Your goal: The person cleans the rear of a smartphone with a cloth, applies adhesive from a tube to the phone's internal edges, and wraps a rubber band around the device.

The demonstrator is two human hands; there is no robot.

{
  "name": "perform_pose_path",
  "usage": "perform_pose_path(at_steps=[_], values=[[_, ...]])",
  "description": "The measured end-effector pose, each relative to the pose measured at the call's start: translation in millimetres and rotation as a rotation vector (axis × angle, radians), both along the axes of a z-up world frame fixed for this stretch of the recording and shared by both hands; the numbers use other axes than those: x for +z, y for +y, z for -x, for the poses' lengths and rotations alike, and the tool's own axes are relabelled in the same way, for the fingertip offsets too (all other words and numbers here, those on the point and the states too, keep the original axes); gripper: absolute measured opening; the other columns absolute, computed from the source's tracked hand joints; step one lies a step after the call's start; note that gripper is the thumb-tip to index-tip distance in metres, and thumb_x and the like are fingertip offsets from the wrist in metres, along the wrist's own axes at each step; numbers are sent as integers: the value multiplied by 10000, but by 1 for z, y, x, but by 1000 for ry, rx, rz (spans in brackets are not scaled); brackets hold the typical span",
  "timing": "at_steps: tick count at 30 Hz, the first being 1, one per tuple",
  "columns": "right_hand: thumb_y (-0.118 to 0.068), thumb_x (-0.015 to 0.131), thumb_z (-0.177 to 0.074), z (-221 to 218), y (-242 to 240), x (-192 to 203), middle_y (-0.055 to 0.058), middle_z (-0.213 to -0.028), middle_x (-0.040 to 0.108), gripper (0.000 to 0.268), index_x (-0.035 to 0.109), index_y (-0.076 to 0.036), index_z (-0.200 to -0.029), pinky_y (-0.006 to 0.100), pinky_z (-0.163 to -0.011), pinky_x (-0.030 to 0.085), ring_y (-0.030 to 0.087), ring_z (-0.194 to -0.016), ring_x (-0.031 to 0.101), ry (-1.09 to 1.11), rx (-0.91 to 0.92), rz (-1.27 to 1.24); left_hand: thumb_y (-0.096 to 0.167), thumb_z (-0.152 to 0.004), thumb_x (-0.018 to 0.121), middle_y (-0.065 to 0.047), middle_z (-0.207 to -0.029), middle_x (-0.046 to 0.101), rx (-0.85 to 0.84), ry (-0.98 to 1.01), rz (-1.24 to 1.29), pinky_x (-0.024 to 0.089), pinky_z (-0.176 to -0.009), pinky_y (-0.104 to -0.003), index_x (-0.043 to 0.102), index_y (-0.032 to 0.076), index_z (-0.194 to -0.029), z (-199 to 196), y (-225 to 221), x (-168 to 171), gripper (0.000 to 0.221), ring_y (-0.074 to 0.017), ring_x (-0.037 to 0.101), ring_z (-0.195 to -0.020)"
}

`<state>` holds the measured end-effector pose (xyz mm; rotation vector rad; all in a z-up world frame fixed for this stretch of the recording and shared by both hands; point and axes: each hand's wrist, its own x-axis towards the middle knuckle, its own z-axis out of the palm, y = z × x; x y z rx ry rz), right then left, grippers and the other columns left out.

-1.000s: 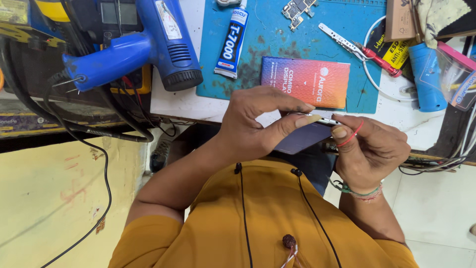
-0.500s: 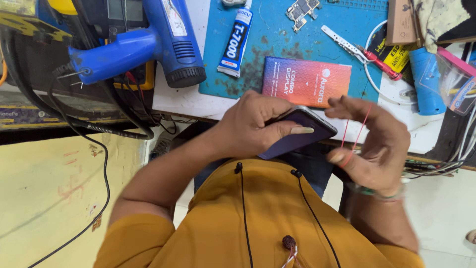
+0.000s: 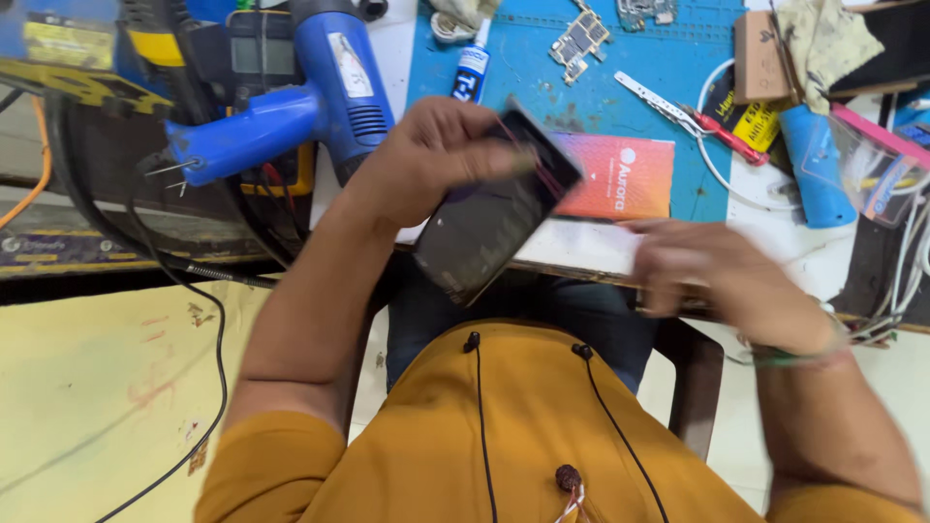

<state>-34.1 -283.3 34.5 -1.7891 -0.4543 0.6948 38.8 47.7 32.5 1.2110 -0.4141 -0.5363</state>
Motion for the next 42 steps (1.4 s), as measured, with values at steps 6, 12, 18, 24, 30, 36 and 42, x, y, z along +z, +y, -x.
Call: perform_pose_path(at_steps=[6, 12, 18, 24, 30, 36, 42], values=[[-597, 561, -998, 18, -2, -33, 73, -1280, 571, 582, 725, -41, -1053, 406, -1081, 494, 230, -1253, 571, -130, -413, -808, 64, -1029, 710, -100, -1086, 779, 268, 187, 435, 592, -871, -296, 737, -20, -1185, 14, -31, -24, 179, -152, 737, -945], [-654, 656, -929, -6, 28, 16, 177, -1558, 452, 807, 571, 62, -1292, 453, -1133, 475, 306, -1417, 501, -208, -205, -509, 138, -993, 730, -108, -966, 749, -76, -340, -269, 547, -760, -319, 737, 28, -1140, 19, -43, 22, 183, -172, 683, -833], [-381, 612, -1022, -52, 60, -11, 250, -1346, 681, 563, 605, 68, -1362, 445, -984, 532, 306, -1128, 656, 379, -387, -320, 231, -927, 806, -154, -726, 648, -580, -688, -460, 440, -624, -400, 693, 13, -925, 30, -63, 30, 246, -289, 600, -663], [-225, 643, -997, -41, 52, 2, 204, -1402, 623, 503, 543, 58, -1402, 411, -1119, 495, 328, -1336, 587, -65, -214, -468, 135, -967, 742, -68, -952, 777, -186, 109, 57, 562, -756, -303, 736, -38, -1129, 17, -36, 14, 237, -117, 711, -841], [-50, 594, -901, -30, 40, 44, 284, -1343, 617, 474, 532, 99, -1347, 498, -1081, 500, 460, -1350, 566, -657, 141, -33, 118, -988, 730, -17, -930, 759, -471, -295, -248, 534, -801, -222, 734, -14, -1109, 14, -54, 7, 180, -11, 629, -870], [-117, 381, -1029, -37, 37, -7, 292, -1253, 660, 282, 562, 91, -1089, 535, -1158, 398, 455, -1178, 635, -591, 213, -84, 134, -1003, 763, -107, -875, 641, -668, -156, -340, 443, -690, -276, 766, -43, -1099, 13, -48, 1, 201, -99, 517, -773], [-145, 422, -981, 2, 27, -16, 137, -1064, 752, 295, 701, -53, -955, 522, -1294, 302, 319, -1139, 671, -303, -77, -793, 104, -987, 713, -81, -1011, 780, -27, 261, 212, 592, -784, -282, 738, -14, -1176, 16, -42, -26, 224, -126, 733, -855]])
